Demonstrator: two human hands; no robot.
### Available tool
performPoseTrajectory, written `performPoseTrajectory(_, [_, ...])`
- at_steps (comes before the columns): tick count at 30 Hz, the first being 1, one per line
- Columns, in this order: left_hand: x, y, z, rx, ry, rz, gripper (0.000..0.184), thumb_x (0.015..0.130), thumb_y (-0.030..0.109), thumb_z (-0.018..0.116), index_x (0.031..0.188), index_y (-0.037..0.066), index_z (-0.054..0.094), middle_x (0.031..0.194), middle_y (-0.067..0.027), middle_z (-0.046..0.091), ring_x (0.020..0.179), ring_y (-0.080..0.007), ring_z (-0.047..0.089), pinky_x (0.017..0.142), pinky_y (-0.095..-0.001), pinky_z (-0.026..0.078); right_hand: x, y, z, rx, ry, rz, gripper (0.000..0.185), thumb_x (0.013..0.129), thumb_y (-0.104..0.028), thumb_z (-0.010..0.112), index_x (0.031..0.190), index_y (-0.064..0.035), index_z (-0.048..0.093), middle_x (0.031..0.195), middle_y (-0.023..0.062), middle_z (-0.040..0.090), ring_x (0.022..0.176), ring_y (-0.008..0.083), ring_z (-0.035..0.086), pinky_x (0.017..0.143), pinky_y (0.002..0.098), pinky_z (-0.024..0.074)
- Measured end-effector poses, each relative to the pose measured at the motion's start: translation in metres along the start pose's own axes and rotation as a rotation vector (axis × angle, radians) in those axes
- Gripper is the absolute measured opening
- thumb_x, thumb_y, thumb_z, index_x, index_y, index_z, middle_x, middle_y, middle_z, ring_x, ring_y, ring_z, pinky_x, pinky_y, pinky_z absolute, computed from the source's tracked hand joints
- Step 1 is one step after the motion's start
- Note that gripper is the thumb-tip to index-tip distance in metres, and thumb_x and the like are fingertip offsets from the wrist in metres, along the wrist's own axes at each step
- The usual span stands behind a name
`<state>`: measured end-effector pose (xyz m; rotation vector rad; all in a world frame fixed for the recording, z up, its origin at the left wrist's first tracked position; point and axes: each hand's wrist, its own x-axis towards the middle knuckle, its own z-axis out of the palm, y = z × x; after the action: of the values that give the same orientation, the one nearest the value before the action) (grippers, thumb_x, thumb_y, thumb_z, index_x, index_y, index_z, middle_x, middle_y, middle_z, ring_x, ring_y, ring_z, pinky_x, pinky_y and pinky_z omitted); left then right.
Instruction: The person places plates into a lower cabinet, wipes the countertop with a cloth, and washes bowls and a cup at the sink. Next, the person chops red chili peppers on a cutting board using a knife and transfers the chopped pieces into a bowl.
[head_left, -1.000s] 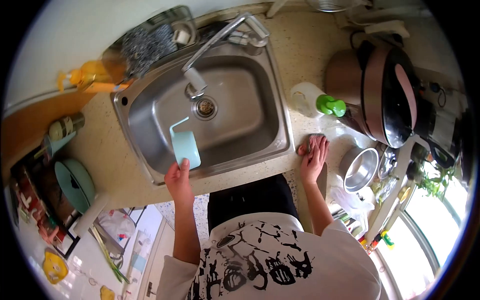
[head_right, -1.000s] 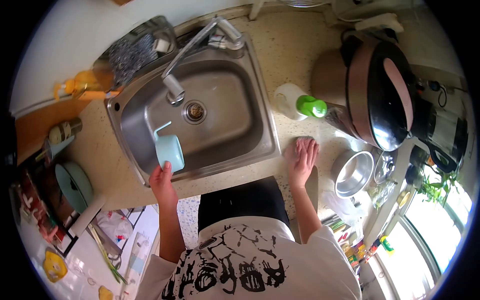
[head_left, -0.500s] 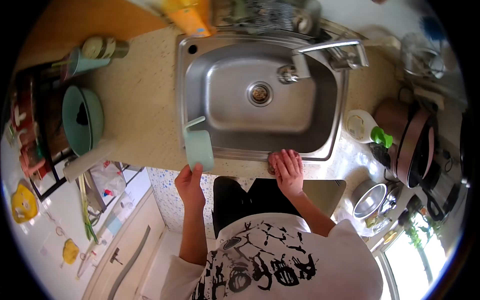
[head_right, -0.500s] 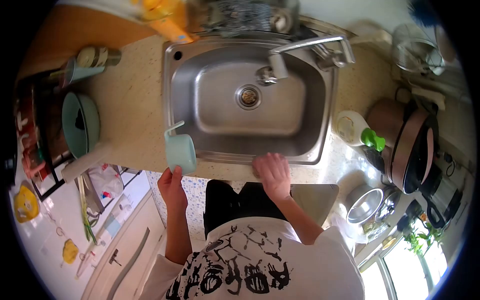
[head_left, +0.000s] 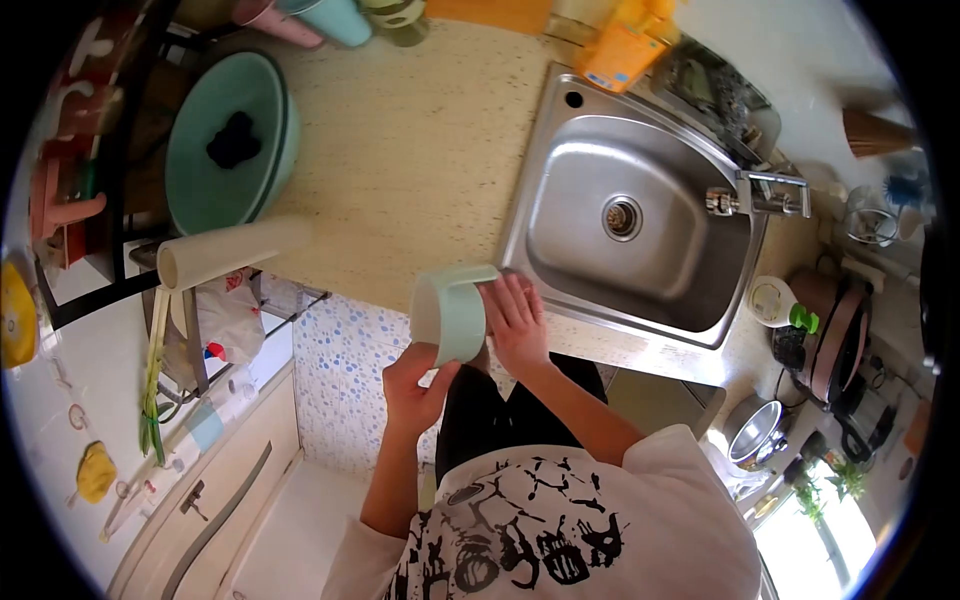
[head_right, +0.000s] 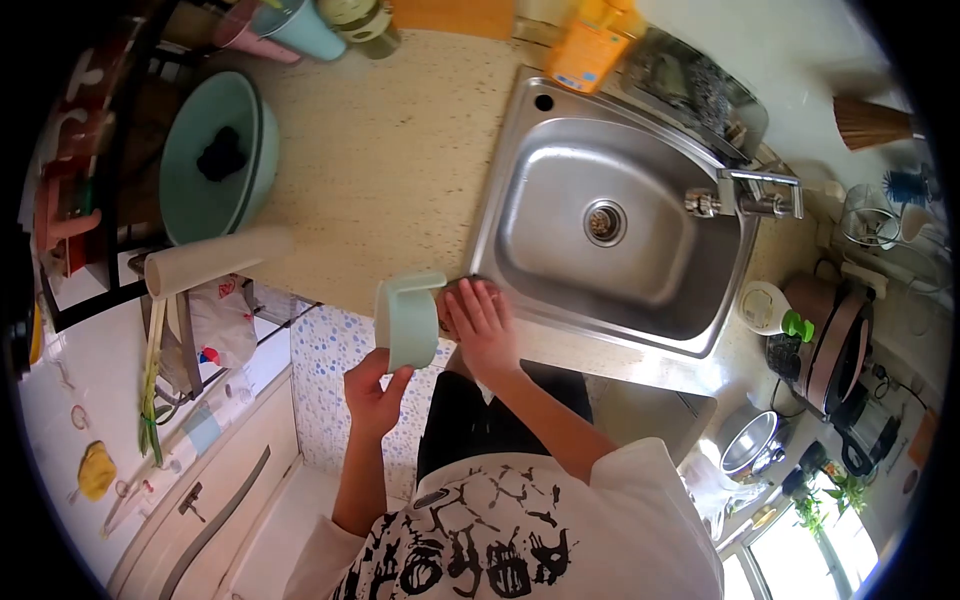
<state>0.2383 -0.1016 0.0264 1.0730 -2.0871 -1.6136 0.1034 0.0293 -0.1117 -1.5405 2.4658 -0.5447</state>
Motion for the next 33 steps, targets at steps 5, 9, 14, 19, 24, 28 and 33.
performPoseTrajectory(5, [0.005, -0.013, -0.057, 0.003, -0.043, 0.066, 0.013, 0.088, 0.0, 0.073, 0.101, 0.0, 0.075, 0.096, -0.0115, 0.075, 0.088, -0.0212, 0.07, 0.081, -0.0304, 0.053, 0.059, -0.05, 0.02, -0.079, -0.074, 0.001, 0.064, 0.09, -0.038, 0.065, 0.15, -0.0177, 0.052, 0.162, 0.0225, 0.035, 0.151, 0.0394, 0.032, 0.122, 0.0625, 0.0203])
performPoseTrajectory(9, [0.011, -0.034, -0.081, -0.034, -0.033, 0.051, 0.013, 0.084, 0.002, 0.077, 0.097, 0.001, 0.076, 0.091, -0.0122, 0.074, 0.082, -0.0268, 0.069, 0.077, -0.0328, 0.053, 0.147, -0.019, 0.021, -0.133, 0.084, 0.099, 0.066, 0.095, -0.039, 0.057, 0.153, -0.0099, 0.046, 0.16, 0.0329, 0.031, 0.149, 0.0476, 0.03, 0.122, 0.0617, 0.0196])
performPoseTrajectory(14, [0.014, -0.045, -0.09, -0.075, -0.02, 0.023, 0.014, 0.086, -0.001, 0.074, 0.099, -0.001, 0.075, 0.093, -0.0116, 0.074, 0.084, -0.0208, 0.069, 0.078, -0.0303, 0.052, 0.283, 0.079, 0.019, -0.323, 0.216, 0.15, 0.071, 0.099, -0.044, 0.051, 0.158, -0.0084, 0.036, 0.162, 0.0335, 0.025, 0.151, 0.0476, 0.026, 0.123, 0.0599, 0.0174])
performPoseTrajectory(19, [0.012, -0.051, -0.083, -0.128, 0.03, -0.104, 0.013, 0.087, -0.001, 0.073, 0.1, -0.003, 0.075, 0.094, -0.0113, 0.074, 0.086, -0.0179, 0.068, 0.079, -0.0283, 0.051, 0.367, 0.095, 0.029, -0.334, 0.301, 0.291, 0.07, 0.099, -0.057, 0.048, 0.16, -0.0243, 0.034, 0.167, 0.0214, 0.024, 0.154, 0.0464, 0.019, 0.118, 0.0714, 0.0103])
performPoseTrajectory(24, [0.028, -0.039, -0.073, -0.17, 0.151, -0.105, 0.011, 0.087, 0.0, 0.075, 0.097, -0.001, 0.075, 0.09, -0.0102, 0.075, 0.083, -0.0185, 0.07, 0.077, -0.0279, 0.052, 0.293, 0.016, 0.035, -0.316, 0.012, -0.099, 0.06, 0.097, -0.056, 0.052, 0.15, -0.0277, 0.049, 0.165, 0.019, 0.029, 0.152, 0.0464, 0.022, 0.115, 0.075, 0.0137])
performPoseTrajectory(28, [0.036, -0.034, -0.072, -0.165, 0.155, -0.12, 0.015, 0.091, 0.001, 0.071, 0.105, -0.005, 0.074, 0.098, -0.0111, 0.075, 0.087, -0.0148, 0.066, 0.08, -0.0273, 0.049, 0.187, -0.014, 0.005, 0.008, -0.155, -0.309, 0.052, 0.094, -0.034, 0.063, 0.145, -0.0283, 0.054, 0.163, 0.0201, 0.033, 0.149, 0.0478, 0.029, 0.117, 0.0717, 0.0192])
performPoseTrajectory(33, [0.045, -0.028, -0.067, -0.106, 0.196, -0.083, 0.013, 0.091, 0.001, 0.071, 0.103, -0.004, 0.074, 0.095, -0.0104, 0.075, 0.085, -0.0152, 0.066, 0.077, -0.0273, 0.05, 0.2, 0.057, -0.019, -0.165, -0.124, -0.324, 0.054, 0.093, -0.024, 0.062, 0.147, -0.0197, 0.053, 0.159, 0.0252, 0.036, 0.147, 0.0479, 0.033, 0.119, 0.0681, 0.0222])
